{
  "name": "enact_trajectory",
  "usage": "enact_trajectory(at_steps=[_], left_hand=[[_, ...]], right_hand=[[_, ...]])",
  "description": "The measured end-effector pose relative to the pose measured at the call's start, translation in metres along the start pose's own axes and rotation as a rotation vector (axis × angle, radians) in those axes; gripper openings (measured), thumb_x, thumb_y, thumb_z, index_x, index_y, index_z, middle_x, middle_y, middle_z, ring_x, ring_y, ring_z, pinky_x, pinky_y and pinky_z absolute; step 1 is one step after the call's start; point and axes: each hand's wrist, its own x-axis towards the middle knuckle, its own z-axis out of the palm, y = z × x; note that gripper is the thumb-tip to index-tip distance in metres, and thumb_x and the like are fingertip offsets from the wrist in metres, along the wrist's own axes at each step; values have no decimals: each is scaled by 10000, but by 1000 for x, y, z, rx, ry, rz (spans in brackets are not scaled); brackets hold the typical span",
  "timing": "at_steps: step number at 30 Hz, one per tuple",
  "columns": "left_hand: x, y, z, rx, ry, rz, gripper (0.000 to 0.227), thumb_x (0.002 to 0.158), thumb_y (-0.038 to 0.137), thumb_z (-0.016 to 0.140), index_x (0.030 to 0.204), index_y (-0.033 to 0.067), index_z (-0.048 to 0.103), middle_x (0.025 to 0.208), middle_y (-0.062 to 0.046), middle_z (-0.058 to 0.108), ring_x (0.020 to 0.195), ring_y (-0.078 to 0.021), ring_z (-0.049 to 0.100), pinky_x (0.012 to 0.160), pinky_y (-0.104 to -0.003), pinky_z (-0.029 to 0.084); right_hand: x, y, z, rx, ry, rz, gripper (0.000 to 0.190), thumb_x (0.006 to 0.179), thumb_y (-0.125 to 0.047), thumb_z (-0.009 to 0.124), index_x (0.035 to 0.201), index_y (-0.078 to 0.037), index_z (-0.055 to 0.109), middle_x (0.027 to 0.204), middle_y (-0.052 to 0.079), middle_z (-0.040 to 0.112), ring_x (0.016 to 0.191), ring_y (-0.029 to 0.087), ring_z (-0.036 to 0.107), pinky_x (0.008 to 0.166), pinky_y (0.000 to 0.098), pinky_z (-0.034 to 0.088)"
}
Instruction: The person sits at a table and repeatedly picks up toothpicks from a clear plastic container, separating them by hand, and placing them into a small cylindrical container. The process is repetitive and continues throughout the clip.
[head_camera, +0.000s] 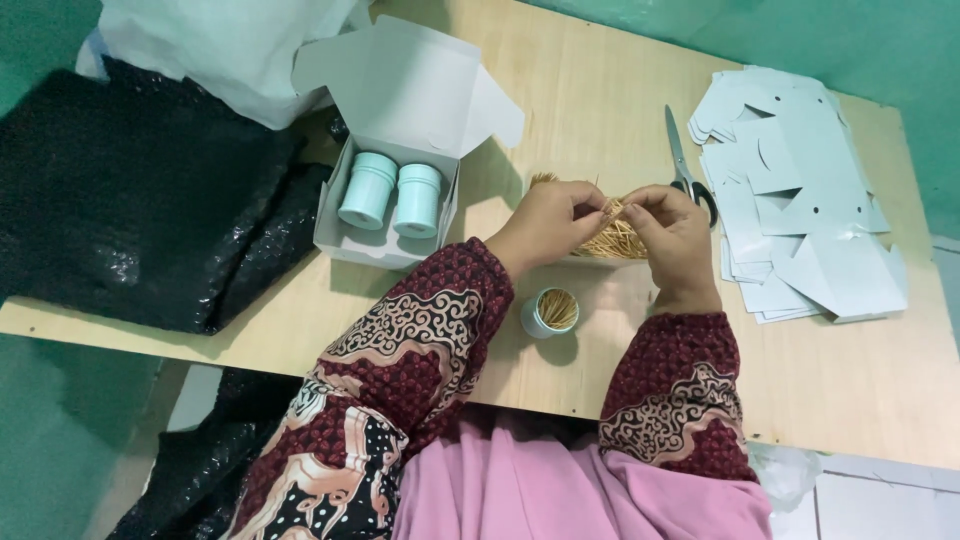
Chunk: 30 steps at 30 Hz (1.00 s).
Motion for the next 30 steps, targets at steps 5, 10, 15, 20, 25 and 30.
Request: enact_trajectory(at_steps=[5, 10, 15, 20, 25, 30], left_hand=[[1, -3, 0, 19, -1, 4, 164, 838, 191, 724, 991, 168, 777, 844, -67, 786, 853, -259, 764, 775, -395, 602], [5, -12, 5, 31, 15, 45, 154, 827, 212, 737, 973, 205, 787, 848, -50, 787, 872, -274, 763, 770, -404, 602], [4, -13, 8, 7, 24, 45, 148, 821, 201, 737, 957, 201, 796, 802, -13, 780, 813, -221, 763, 762, -354, 600], [3, -13, 6, 5, 27, 55, 134, 819, 210, 738, 944, 206, 788, 799, -27, 772, 823, -239, 756, 761, -375, 597], [6, -23, 10, -22, 49, 46, 115, 817, 205, 733, 921, 199, 781, 746, -6, 754, 770, -205, 747, 739, -353, 593], [7, -31, 11, -53, 55, 35, 120, 812, 237, 748, 927, 226, 781, 726, 17, 747, 760, -178, 737, 723, -338, 586]], right_hand=[[0, 3, 8, -7, 4, -42, 77, 950, 36, 738, 1024, 40, 715, 849, 93, 649, 836, 126, 619, 768, 290, 508], [-1, 5, 10, -9, 49, -47, 102, 955, 56, 732, 1052, 47, 703, 838, 91, 633, 836, 120, 627, 770, 285, 512], [-2, 6, 17, 19, 76, -44, 99, 948, 65, 740, 1031, 50, 687, 834, 97, 641, 834, 130, 643, 764, 291, 523], [-1, 11, 12, 2, 80, -72, 100, 954, 67, 735, 1044, 49, 694, 850, 107, 635, 849, 137, 640, 775, 301, 530], [1, 6, 6, -9, 88, -112, 137, 1014, 52, 656, 1149, 47, 680, 930, 113, 646, 917, 122, 616, 842, 287, 526], [1, 1, 8, -105, -62, -326, 551, 862, 3, 844, 1355, 56, 604, 1177, 150, 591, 1096, 226, 588, 977, 336, 482]])
